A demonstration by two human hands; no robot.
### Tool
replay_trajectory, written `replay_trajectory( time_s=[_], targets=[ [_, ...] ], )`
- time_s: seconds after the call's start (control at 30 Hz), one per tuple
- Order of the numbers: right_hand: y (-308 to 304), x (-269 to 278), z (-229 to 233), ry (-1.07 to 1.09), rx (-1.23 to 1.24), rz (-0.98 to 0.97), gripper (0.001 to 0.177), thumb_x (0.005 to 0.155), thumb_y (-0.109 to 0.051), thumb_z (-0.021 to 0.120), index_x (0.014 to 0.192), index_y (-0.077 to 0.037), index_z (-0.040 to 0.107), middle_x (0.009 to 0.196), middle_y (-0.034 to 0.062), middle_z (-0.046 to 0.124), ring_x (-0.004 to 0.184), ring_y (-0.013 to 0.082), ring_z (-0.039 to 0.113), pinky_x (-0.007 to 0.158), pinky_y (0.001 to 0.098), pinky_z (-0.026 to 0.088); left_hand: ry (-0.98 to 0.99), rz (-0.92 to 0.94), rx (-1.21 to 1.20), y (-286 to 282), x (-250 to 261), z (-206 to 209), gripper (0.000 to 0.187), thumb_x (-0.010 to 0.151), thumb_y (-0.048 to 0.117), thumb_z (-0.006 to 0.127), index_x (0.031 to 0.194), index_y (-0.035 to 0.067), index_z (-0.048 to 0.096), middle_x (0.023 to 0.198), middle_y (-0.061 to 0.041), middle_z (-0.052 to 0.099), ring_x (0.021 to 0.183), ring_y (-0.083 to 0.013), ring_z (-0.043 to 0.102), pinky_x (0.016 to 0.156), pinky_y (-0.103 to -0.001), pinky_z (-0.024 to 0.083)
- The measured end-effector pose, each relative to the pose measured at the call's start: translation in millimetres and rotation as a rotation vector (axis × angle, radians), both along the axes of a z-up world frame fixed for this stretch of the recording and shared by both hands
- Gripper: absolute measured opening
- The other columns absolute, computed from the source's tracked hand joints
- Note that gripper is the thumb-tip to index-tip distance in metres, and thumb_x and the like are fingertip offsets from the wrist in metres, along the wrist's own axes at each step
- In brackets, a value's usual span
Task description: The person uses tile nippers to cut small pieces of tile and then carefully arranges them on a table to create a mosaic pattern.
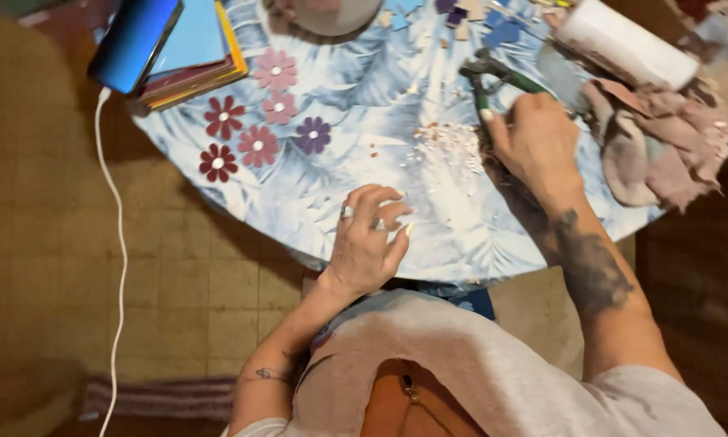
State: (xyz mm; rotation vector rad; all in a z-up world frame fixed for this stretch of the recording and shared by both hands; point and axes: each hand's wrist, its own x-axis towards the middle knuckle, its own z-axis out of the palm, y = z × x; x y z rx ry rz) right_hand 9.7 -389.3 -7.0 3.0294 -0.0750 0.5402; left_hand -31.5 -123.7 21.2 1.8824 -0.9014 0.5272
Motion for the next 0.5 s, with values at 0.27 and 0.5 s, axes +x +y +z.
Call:
replay_trajectory(
  time_s=[0.27,0.5],
  targets=[
    [-12,19,-19,0.011,-0.012,0.158,0.037,0.086,-0.040,0.040,0.071,-0.008,0.052,0.065,0.0057,0.050,0.054,0.0277,0.057,0.044,0.0383,0.045,0.195,-0.207,0.173,-46,6,22,0.013,0.075,0.008,0.054,0.086,0.003,0.052,0.101,-0.012,0.045,0.097,-0.0368,0.047,0.071,-0.040,0.047],
    [4,-30,60,-0.361,0.039,0.318,0.023,0.086,-0.028,0.047,0.067,-0.013,0.046,0.065,-0.0012,0.040,0.060,0.0204,0.051,0.051,0.0284,0.041,1.011,-0.557,-0.457,-113,25,24,0.068,0.086,0.029,0.046,0.132,-0.005,0.009,0.132,-0.035,0.011,0.121,-0.0531,0.013,0.098,-0.056,0.020]
  ],
)
